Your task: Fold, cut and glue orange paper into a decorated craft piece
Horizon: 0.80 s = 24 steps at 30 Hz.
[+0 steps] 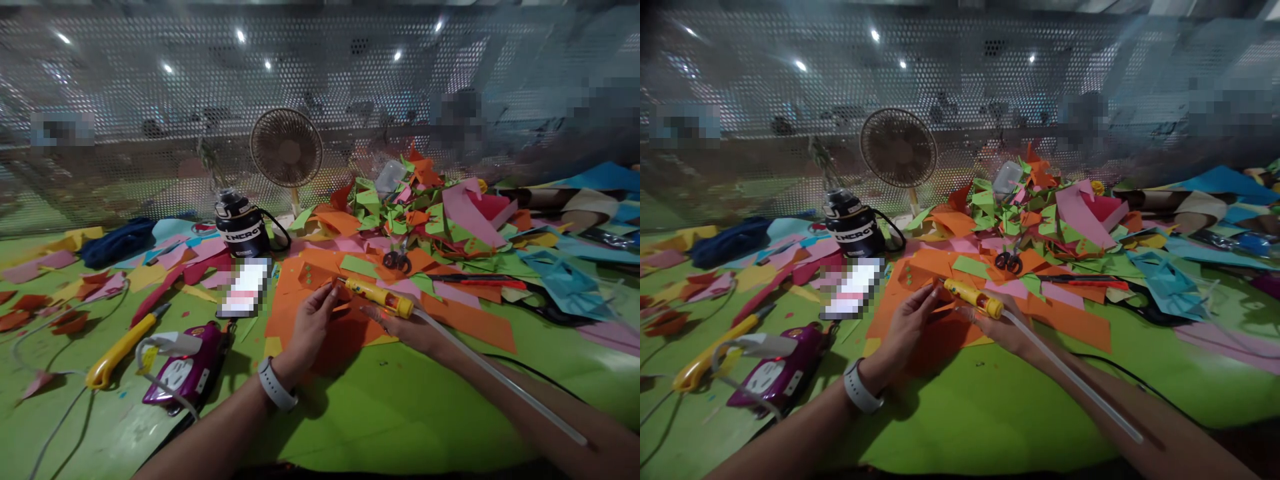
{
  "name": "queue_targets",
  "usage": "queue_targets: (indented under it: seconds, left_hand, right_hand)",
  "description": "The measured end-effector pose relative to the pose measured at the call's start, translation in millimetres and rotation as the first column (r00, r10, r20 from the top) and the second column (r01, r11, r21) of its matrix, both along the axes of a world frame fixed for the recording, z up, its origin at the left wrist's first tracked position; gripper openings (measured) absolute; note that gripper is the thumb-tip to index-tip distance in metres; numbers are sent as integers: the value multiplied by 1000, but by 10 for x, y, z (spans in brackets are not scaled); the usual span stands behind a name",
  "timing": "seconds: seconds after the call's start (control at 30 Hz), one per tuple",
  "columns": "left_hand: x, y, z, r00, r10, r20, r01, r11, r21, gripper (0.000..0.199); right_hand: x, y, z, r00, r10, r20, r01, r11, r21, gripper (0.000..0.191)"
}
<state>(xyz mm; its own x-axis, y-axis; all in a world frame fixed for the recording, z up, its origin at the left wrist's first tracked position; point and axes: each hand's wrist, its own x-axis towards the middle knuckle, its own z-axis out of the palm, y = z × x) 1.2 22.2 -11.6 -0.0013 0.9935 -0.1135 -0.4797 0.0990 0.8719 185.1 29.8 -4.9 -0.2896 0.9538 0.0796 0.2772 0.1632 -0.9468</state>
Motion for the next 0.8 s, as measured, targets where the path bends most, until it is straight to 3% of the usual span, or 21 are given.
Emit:
queue_targets:
  seconds: [0.3, 0.53, 0.67, 0.8]
  left_hand:
    - [11, 6, 7, 1000, 31, -1, -31, 999, 22, 39]
    - [0, 22, 0, 995, 54, -89, -48, 996, 70, 39]
    - [-3, 28, 21, 985, 106, -133, -91, 990, 111, 40]
    - [-19, 20, 60, 979, 145, -145, -126, 983, 133, 39]
  right_hand:
    - [-14, 28, -10, 1000, 7, 23, -7, 1000, 13, 30]
    - [-35, -2, 68, 999, 23, 36, -25, 998, 55, 37]
    - [-2, 20, 86, 978, 53, 203, -102, 965, 240, 36]
    - [78, 75, 132, 908, -52, 415, -190, 833, 519, 29]
